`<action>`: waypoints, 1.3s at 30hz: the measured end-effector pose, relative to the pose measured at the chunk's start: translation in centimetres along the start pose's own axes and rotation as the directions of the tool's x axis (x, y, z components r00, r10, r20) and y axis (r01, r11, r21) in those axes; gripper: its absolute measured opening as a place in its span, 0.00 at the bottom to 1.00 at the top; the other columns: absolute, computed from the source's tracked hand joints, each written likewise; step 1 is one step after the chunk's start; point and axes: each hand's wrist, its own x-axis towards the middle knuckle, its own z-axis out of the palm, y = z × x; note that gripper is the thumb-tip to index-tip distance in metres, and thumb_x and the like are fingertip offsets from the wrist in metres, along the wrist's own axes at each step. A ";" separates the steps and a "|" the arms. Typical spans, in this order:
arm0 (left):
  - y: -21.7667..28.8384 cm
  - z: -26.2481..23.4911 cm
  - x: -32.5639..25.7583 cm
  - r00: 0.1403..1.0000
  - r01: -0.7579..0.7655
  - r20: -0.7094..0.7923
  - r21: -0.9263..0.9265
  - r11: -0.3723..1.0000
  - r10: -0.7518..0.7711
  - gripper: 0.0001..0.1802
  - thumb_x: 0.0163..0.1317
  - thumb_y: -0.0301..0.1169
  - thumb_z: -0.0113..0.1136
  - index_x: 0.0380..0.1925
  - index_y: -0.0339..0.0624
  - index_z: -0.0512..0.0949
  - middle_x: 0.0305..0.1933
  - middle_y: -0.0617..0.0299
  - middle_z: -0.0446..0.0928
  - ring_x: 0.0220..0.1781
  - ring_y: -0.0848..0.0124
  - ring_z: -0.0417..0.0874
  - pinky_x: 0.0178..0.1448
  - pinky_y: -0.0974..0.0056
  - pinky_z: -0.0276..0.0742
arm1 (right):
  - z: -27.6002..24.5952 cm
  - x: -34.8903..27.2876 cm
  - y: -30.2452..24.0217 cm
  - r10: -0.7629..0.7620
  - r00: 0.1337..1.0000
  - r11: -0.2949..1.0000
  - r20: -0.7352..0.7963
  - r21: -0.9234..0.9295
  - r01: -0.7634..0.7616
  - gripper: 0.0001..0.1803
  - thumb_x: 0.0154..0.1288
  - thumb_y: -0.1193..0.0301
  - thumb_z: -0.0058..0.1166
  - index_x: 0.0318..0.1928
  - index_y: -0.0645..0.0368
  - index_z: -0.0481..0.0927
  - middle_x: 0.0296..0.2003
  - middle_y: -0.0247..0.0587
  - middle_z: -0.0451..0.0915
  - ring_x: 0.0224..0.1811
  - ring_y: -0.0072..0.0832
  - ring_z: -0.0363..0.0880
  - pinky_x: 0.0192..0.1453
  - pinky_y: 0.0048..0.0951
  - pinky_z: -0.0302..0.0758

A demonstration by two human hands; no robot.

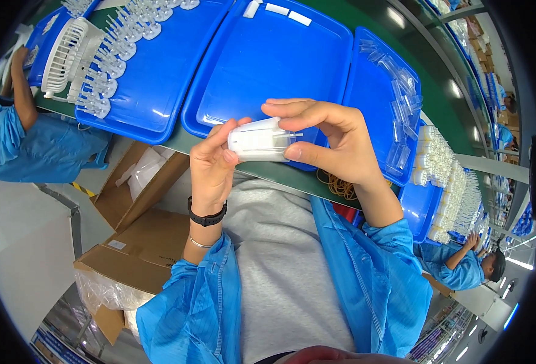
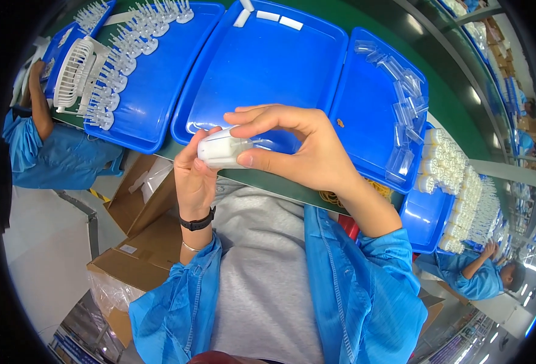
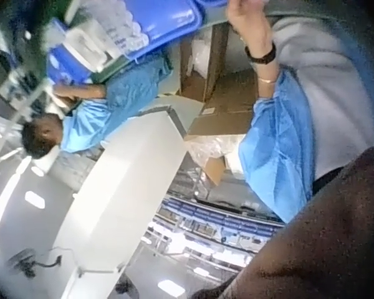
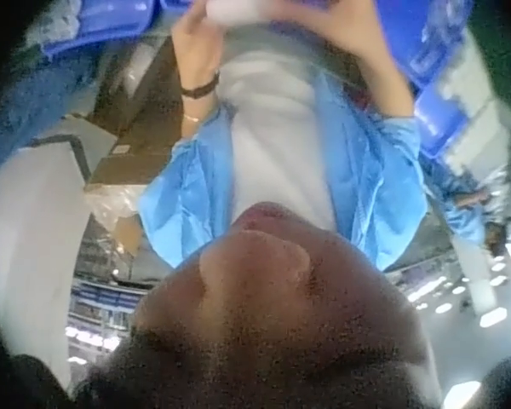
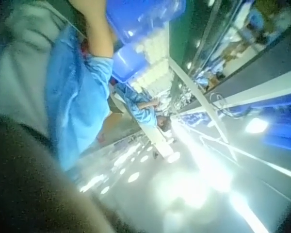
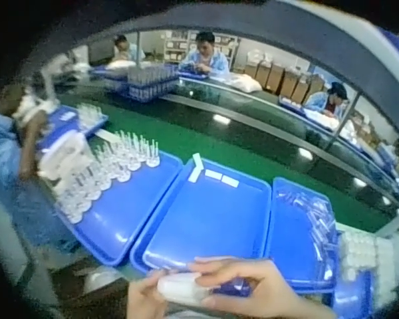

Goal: The person attaches clear plastic covers onto white plastic assemblies, wraps a rubber band around them, and fits white plastic caps onto the prongs of a plastic base by hand.

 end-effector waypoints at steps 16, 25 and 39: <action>1.5 0.6 0.0 0.988 -0.131 0.132 0.388 0.912 0.086 0.22 0.48 0.13 0.64 0.47 0.30 0.76 0.50 0.47 0.74 0.53 0.59 0.78 0.50 0.62 0.84 | -2.6 -1.4 1.1 0.480 0.868 0.838 0.124 0.229 -0.496 0.11 0.55 0.81 0.61 0.40 0.65 0.80 0.44 0.50 0.80 0.42 0.32 0.82 0.40 0.25 0.82; 2.1 1.4 0.0 0.993 -0.027 0.116 0.426 0.904 -0.025 0.22 0.47 0.20 0.68 0.46 0.31 0.78 0.49 0.47 0.75 0.53 0.58 0.77 0.52 0.61 0.78 | -2.5 -2.2 1.3 0.455 0.879 0.839 0.141 0.262 -0.476 0.11 0.53 0.80 0.63 0.38 0.64 0.79 0.39 0.45 0.81 0.38 0.27 0.83 0.32 0.20 0.80; 2.1 -0.3 -0.2 0.968 0.028 0.236 0.236 0.971 -0.086 0.21 0.45 0.14 0.67 0.43 0.28 0.78 0.46 0.45 0.76 0.50 0.57 0.80 0.48 0.61 0.84 | -1.8 -1.9 2.6 0.404 0.848 0.798 0.343 0.321 -0.510 0.21 0.49 0.82 0.66 0.40 0.62 0.68 0.41 0.44 0.76 0.33 0.25 0.82 0.32 0.18 0.79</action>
